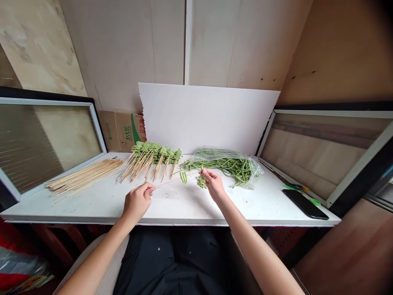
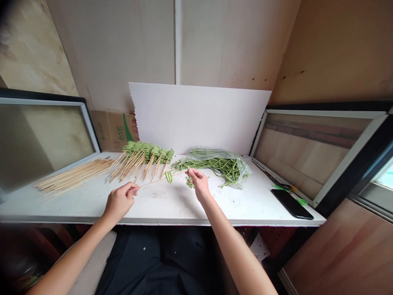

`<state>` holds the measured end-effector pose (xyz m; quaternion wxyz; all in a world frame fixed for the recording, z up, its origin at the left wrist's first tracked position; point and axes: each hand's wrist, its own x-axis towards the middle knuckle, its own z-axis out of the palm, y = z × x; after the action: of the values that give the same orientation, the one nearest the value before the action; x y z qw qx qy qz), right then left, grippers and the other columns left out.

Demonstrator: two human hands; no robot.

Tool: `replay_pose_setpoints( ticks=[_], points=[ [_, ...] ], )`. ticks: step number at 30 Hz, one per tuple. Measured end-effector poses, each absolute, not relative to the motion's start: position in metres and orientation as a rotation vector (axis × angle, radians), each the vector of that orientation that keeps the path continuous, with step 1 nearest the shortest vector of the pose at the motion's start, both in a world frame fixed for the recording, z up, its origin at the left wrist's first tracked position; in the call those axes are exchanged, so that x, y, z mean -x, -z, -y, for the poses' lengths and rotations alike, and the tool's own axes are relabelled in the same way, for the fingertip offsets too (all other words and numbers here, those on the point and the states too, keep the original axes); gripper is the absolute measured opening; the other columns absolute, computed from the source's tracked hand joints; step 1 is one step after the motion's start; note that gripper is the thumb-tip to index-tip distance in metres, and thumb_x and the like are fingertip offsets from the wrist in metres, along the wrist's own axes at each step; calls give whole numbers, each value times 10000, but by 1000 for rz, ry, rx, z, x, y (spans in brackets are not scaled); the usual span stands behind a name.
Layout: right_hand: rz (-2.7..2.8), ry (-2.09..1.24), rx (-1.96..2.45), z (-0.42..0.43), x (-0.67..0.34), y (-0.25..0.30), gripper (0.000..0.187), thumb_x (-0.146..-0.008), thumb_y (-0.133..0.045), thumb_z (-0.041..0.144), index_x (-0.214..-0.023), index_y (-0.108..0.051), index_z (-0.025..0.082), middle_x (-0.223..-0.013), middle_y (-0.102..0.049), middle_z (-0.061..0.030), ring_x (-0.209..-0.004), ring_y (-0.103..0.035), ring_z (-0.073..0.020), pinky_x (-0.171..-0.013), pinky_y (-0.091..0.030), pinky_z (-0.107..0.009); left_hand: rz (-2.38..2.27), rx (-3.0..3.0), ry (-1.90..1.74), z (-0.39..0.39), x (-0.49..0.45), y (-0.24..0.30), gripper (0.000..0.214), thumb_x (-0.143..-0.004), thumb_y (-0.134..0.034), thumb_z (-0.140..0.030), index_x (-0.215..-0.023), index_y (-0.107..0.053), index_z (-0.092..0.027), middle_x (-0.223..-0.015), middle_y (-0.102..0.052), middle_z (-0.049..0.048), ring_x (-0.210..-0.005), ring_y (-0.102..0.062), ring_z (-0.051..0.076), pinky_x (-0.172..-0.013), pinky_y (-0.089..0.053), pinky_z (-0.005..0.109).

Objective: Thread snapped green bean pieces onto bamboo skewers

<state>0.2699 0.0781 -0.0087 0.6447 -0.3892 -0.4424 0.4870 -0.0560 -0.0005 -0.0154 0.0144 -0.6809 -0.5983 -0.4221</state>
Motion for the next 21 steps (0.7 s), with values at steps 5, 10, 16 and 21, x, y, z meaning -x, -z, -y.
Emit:
replay_pose_setpoints(
  ticks=[5, 10, 16, 21],
  points=[
    [1027, -1111, 886, -73, -267, 6, 503, -678, -898, 621, -942, -834, 197, -1037, -796, -141, -1048, -695, -282, -677, -460, -301, 1893, 2112, 1295, -3, 60, 20, 214, -923, -503, -285, -890, -714, -268, -776, -775, 0, -724, -721, 214, -663, -456, 267],
    [1052, -1067, 889, -72, -265, 6, 472, -707, -883, 616, -918, -841, 196, -999, -788, -125, -1025, -691, -269, -683, -444, -301, 1883, 2126, 1263, -4, 62, 22, 212, -910, -500, -280, -861, -706, -277, -760, -770, -8, -676, -703, 202, -616, -437, 253],
    [1001, -1083, 878, -74, -257, 18, 444, -701, -886, 597, -873, -832, 191, -932, -777, -113, -949, -674, -252, -661, -416, -302, 1911, 2060, 1243, -3, 63, 19, 214, -889, -505, -263, -851, -715, -276, -764, -771, -9, -673, -684, 197, -599, -416, 248],
    [939, -1123, 845, -69, -252, 17, 422, -691, -894, 568, -869, -826, 192, -889, -756, -91, -925, -660, -230, -668, -404, -294, 1938, 2033, 1226, -1, 62, 19, 220, -896, -506, -272, -861, -723, -278, -785, -771, -10, -681, -669, 198, -610, -405, 255]
  ],
)
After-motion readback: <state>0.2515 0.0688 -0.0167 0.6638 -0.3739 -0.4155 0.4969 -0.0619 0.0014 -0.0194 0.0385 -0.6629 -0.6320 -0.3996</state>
